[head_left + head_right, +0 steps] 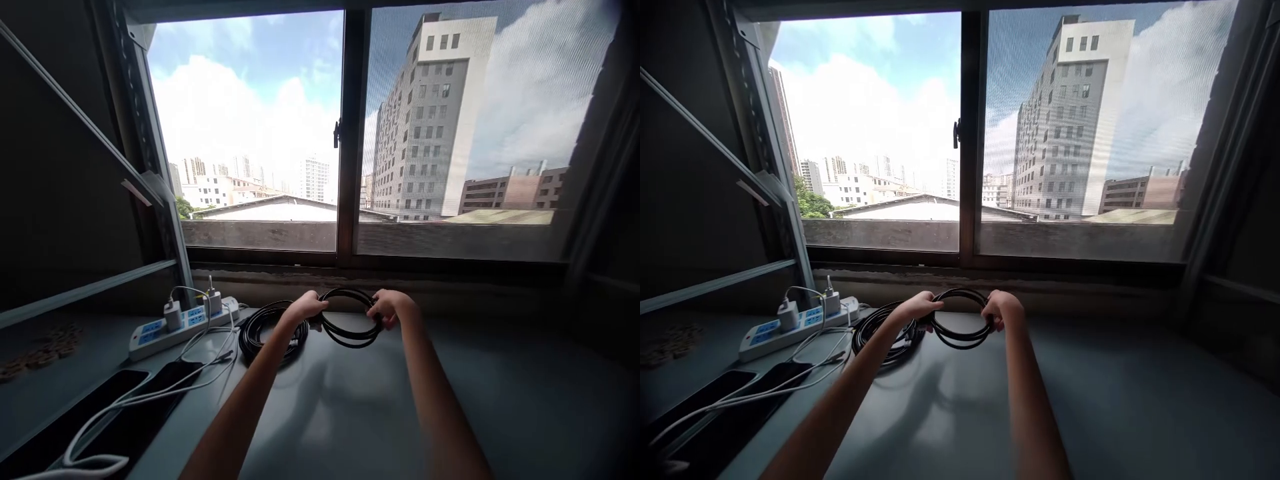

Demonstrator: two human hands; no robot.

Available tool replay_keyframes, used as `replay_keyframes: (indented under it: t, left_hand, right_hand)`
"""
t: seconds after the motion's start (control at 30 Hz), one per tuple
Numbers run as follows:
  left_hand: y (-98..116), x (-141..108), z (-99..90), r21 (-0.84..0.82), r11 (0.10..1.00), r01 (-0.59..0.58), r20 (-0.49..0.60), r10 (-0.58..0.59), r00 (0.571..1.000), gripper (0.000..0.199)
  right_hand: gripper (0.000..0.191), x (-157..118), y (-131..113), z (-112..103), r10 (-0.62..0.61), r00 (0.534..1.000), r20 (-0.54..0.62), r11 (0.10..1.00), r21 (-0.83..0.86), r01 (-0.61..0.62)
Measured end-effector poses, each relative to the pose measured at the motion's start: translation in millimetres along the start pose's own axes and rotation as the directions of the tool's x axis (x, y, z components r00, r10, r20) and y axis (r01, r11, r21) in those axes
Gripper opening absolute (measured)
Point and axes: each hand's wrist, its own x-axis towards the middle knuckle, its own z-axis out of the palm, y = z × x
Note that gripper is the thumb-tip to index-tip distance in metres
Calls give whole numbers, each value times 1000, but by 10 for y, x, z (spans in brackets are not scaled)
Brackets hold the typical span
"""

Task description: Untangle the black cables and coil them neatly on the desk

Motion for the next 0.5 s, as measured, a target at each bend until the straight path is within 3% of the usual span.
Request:
replay_keyframes:
  t: [0.1,0.27,0.4,0.5]
  left_hand:
    - [-43,34,134,89,995,55,9,-56,998,20]
    - [-55,23,350,282,952,116,-94,-93,991,31]
    - [-12,3,445,397,912,105,-79,-80,994,31]
    - [59,-16,430,441,897,33,-35,-20,999,33]
  right_hand:
    - [24,120,25,118,107,992,72,992,-81,-101]
    - [26,232,66,275,174,980,95,971,-184,-154]
    - [27,278,87,270,184,979,90,952,-263,-155]
    - [27,282,86,187,116,992,49,949,-299,-96]
